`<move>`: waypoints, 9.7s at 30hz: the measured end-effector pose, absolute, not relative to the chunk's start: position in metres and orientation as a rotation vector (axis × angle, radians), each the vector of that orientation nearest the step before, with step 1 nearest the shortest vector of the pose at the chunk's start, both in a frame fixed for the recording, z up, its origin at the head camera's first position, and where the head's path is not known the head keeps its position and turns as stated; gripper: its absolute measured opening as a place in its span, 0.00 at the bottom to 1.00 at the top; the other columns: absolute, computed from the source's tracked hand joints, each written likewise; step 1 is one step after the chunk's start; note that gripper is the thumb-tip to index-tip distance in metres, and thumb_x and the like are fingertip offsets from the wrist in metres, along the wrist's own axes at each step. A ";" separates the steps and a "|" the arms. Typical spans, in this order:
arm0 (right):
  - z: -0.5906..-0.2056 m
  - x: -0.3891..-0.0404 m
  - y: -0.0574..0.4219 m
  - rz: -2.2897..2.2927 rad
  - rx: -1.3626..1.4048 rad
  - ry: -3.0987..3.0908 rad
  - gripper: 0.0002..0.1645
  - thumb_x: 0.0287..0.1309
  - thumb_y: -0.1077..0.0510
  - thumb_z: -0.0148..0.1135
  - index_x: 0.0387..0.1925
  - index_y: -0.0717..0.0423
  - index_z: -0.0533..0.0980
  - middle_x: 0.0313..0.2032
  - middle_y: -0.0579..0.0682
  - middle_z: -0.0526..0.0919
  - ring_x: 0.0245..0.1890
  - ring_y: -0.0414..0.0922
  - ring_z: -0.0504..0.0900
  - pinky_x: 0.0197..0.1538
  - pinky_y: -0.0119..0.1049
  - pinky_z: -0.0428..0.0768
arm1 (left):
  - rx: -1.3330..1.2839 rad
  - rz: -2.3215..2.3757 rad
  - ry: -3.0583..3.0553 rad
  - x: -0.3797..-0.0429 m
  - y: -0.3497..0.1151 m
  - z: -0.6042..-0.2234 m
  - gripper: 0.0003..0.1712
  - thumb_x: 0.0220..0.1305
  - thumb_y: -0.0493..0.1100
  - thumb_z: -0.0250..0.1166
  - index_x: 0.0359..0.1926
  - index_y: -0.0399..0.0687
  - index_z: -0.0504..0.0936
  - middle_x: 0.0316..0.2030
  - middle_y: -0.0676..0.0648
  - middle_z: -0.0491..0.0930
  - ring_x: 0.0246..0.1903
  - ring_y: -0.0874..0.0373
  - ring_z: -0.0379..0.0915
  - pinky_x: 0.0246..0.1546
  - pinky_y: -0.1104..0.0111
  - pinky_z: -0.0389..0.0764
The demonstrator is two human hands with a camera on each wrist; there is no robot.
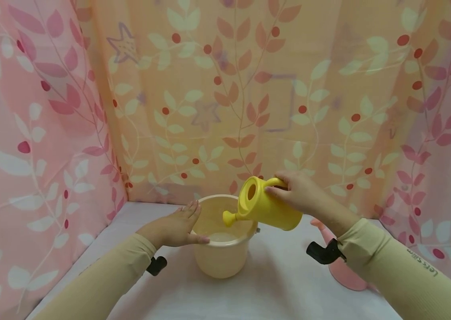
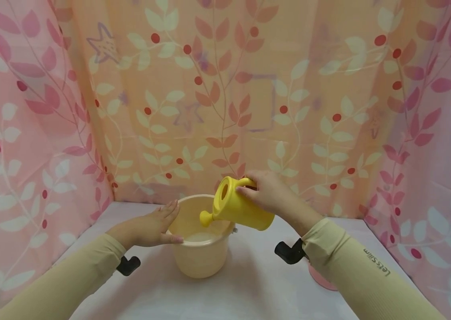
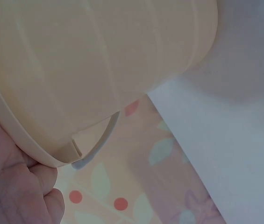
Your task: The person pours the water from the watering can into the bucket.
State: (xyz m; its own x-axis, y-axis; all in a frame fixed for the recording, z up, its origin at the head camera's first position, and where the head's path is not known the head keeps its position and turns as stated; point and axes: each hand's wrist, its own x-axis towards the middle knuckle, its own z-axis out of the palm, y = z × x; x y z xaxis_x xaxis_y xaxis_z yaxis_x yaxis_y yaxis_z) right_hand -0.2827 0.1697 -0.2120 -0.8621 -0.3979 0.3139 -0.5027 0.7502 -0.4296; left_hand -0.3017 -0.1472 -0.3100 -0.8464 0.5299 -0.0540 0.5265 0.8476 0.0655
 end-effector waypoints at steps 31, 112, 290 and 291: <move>-0.205 -0.284 0.165 0.623 0.752 -2.747 0.14 0.56 0.45 0.60 0.30 0.51 0.74 0.24 0.46 0.75 0.26 0.44 0.73 0.30 0.33 0.75 | 0.854 0.042 2.956 -0.304 -0.147 -0.313 0.63 0.50 0.80 0.42 0.69 0.33 0.44 0.70 0.36 0.38 0.69 0.46 0.32 0.66 0.54 0.43; -0.178 -0.278 0.128 0.064 1.063 -2.674 0.10 0.53 0.49 0.64 0.35 0.46 0.75 0.25 0.41 0.75 0.26 0.41 0.72 0.31 0.34 0.72 | 0.871 0.017 2.982 -0.304 -0.146 -0.314 0.63 0.50 0.80 0.42 0.69 0.33 0.46 0.69 0.35 0.40 0.69 0.44 0.34 0.66 0.53 0.44; -0.171 -0.295 0.137 -0.086 1.209 -2.610 0.10 0.53 0.53 0.63 0.24 0.45 0.70 0.21 0.38 0.73 0.22 0.39 0.72 0.30 0.31 0.73 | 0.866 0.041 2.967 -0.303 -0.147 -0.313 0.62 0.51 0.79 0.43 0.69 0.34 0.44 0.70 0.36 0.39 0.69 0.45 0.32 0.66 0.54 0.43; -0.171 -0.295 0.137 -0.085 1.215 -2.607 0.10 0.53 0.54 0.63 0.24 0.45 0.70 0.20 0.38 0.73 0.22 0.39 0.72 0.29 0.31 0.73 | 0.867 0.040 2.967 -0.303 -0.147 -0.313 0.62 0.51 0.79 0.43 0.69 0.33 0.45 0.70 0.36 0.39 0.69 0.45 0.32 0.66 0.54 0.43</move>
State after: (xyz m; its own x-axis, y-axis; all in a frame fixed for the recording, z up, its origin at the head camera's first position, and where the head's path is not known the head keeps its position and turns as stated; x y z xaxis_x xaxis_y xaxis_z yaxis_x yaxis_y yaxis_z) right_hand -0.2949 0.1374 -0.1706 -0.6148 -0.7595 0.2125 -0.7441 0.6479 0.1627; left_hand -0.3029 -0.1470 -0.3129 -0.8414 0.5389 -0.0408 0.5376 0.8423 0.0390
